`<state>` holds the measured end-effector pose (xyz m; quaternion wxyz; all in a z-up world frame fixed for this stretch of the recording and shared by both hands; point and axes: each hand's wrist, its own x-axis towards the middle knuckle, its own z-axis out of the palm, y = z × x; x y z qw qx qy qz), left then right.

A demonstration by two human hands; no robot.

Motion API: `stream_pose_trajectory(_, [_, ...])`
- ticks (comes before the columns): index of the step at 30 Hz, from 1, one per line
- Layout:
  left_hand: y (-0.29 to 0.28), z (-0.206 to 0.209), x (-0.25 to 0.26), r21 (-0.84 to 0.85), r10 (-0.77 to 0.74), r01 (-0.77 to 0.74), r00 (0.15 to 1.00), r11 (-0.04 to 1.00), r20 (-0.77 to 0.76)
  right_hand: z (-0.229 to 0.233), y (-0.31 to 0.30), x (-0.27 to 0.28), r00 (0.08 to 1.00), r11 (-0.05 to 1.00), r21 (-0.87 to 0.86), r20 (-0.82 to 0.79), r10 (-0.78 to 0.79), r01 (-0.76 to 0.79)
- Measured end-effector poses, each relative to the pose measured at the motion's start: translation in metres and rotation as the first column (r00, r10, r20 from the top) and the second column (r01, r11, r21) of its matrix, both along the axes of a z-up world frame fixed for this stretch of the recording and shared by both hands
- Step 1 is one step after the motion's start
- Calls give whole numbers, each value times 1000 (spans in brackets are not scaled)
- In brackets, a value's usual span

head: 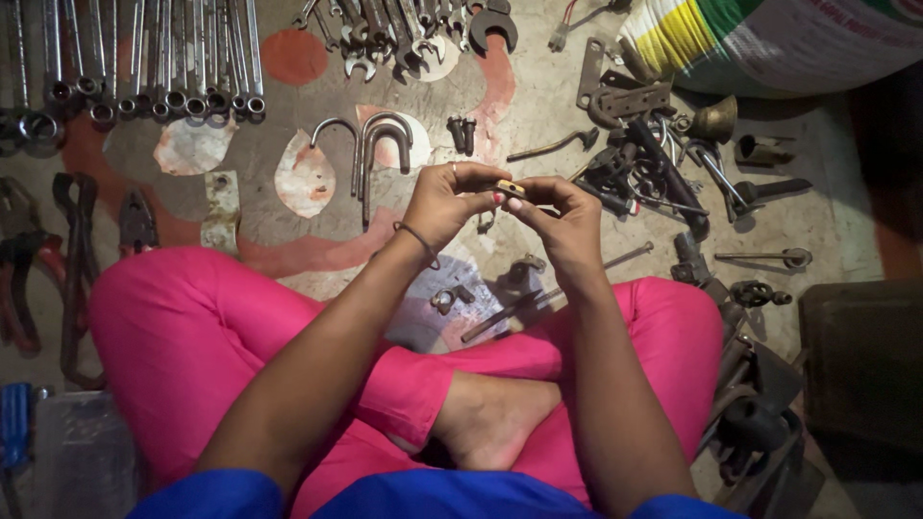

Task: The person sits on the floor and handles mechanical components by hand and using tools, including picking up a spark plug, sorting through small bolts and nuts in a plastic container, and using pliers and a screwdriver to manipulate metal parts.

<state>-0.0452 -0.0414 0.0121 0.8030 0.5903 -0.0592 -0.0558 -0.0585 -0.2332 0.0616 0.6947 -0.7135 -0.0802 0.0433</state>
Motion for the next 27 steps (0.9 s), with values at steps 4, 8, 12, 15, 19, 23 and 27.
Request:
stream_pose_trajectory(4, [0, 3, 1, 31, 5, -6, 1000, 1000, 11, 2, 1, 0, 1000, 1000, 23, -23, -5, 6])
stream_pose_trajectory(8, [1, 5, 0, 98, 24, -28, 999, 995, 38, 3, 1, 0, 1000, 1000, 22, -31, -5, 5])
stream_pose_trajectory(12, [1, 8, 0, 91, 23, -26, 999, 996, 35, 3, 2, 0, 1000, 999, 50, -24, 5, -4])
stream_pose_trajectory(15, [3, 10, 0, 102, 19, -25, 998, 995, 59, 3, 1, 0, 1000, 999, 48, -11, 7, -7])
stream_pose_trajectory(19, [4, 12, -1, 113, 20, -28, 998, 993, 64, 3, 0, 0, 1000, 999, 42, 0, 5, -5])
stream_pose_trajectory(23, [4, 12, -2, 132, 22, -30, 998, 991, 63, 2, 1, 1, 1000, 998, 62, -10, 4, -3])
stream_pose_trajectory(27, [4, 12, -1, 98, 18, -23, 999, 995, 50, 4, 1, 0, 1000, 997, 79, -7, 16, -15])
